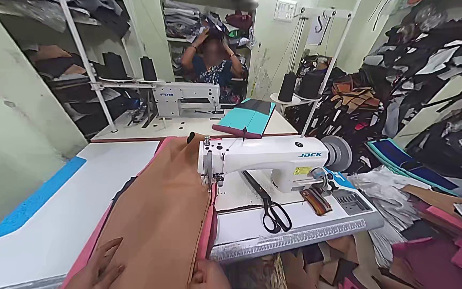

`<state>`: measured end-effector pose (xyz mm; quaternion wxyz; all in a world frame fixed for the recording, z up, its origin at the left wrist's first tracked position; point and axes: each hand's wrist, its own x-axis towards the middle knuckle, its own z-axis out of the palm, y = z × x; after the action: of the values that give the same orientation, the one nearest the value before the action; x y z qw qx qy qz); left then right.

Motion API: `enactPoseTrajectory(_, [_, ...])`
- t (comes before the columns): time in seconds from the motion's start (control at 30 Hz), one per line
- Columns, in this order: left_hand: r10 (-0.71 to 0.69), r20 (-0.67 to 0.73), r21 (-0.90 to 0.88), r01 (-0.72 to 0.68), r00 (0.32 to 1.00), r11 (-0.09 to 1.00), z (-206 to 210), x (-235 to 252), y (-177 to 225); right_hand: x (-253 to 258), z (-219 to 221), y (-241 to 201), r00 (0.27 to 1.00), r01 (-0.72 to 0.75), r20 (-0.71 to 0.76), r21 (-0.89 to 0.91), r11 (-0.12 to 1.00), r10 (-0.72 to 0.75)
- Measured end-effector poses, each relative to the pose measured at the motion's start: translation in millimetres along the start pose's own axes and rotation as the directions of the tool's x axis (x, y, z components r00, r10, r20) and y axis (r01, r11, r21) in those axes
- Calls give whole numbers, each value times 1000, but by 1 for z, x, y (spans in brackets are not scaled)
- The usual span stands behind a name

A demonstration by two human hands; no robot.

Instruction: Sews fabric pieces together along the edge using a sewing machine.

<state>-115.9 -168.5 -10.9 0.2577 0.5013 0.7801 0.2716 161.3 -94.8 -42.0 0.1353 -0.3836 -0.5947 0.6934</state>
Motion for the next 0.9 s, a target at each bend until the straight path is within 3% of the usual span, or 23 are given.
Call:
enactPoseTrajectory(0.1, [6,-73,-20,-8,997,1000,12,-6,-15,-5,-20,-6,1000,28,14,-361,932,-25])
enactPoseTrajectory(0.17, [50,-144,18,-48,988,999,10,-6,-12,-6,-34,-1,948,146,-132,-624,767,-288])
enactPoseTrajectory(0.2, [70,-177,42,-63,982,997,8,-4,-12,-3,-39,6,853,220,-172,-737,639,-492])
enactPoseTrajectory(0.23, [87,-208,64,-75,974,995,6,-1,-13,5,-45,16,696,294,-145,-836,463,-704])
enactPoseTrajectory(0.27, [99,-235,82,-82,967,993,5,4,-15,15,-52,22,568,339,-58,-893,297,-821])
enactPoseTrajectory(0.3, [109,-254,98,-87,961,991,4,8,-17,23,-56,26,506,371,40,-912,175,-861])
enactPoseTrajectory(0.33, [110,-262,110,-83,959,990,4,12,-20,28,-57,27,495,398,127,-913,94,-859])
enactPoseTrajectory(0.4, [85,-230,130,-56,969,990,1,16,-20,34,-51,30,506,445,265,-895,-15,-821])
enactPoseTrajectory(0.5, [34,-167,177,-4,985,984,0,15,-16,39,-38,36,554,476,378,-875,-91,-742])
enactPoseTrajectory(0.57, [-21,-171,277,69,985,958,1,14,-6,43,-29,47,529,401,372,-902,-162,-763])
enactPoseTrajectory(0.63, [-117,-200,468,200,973,861,3,13,30,49,-21,56,452,263,353,-930,-256,-819])
enactPoseTrajectory(0.67, [-76,-231,543,194,970,817,8,13,51,52,-18,60,416,210,351,-935,-287,-839])
enactPoseTrajectory(0.73, [253,-240,647,-40,937,762,26,24,69,58,-13,62,372,133,357,-934,-331,-857])
enactPoseTrajectory(0.77, [360,-142,633,-195,922,749,36,31,81,60,-12,60,364,112,367,-930,-350,-856])
enactPoseTrajectory(0.83, [518,108,516,-493,849,700,61,47,98,61,-11,59,356,134,380,-925,-356,-854])
enactPoseTrajectory(0.9, [543,294,434,-616,786,657,86,67,107,58,-15,53,330,226,371,-924,-309,-868])
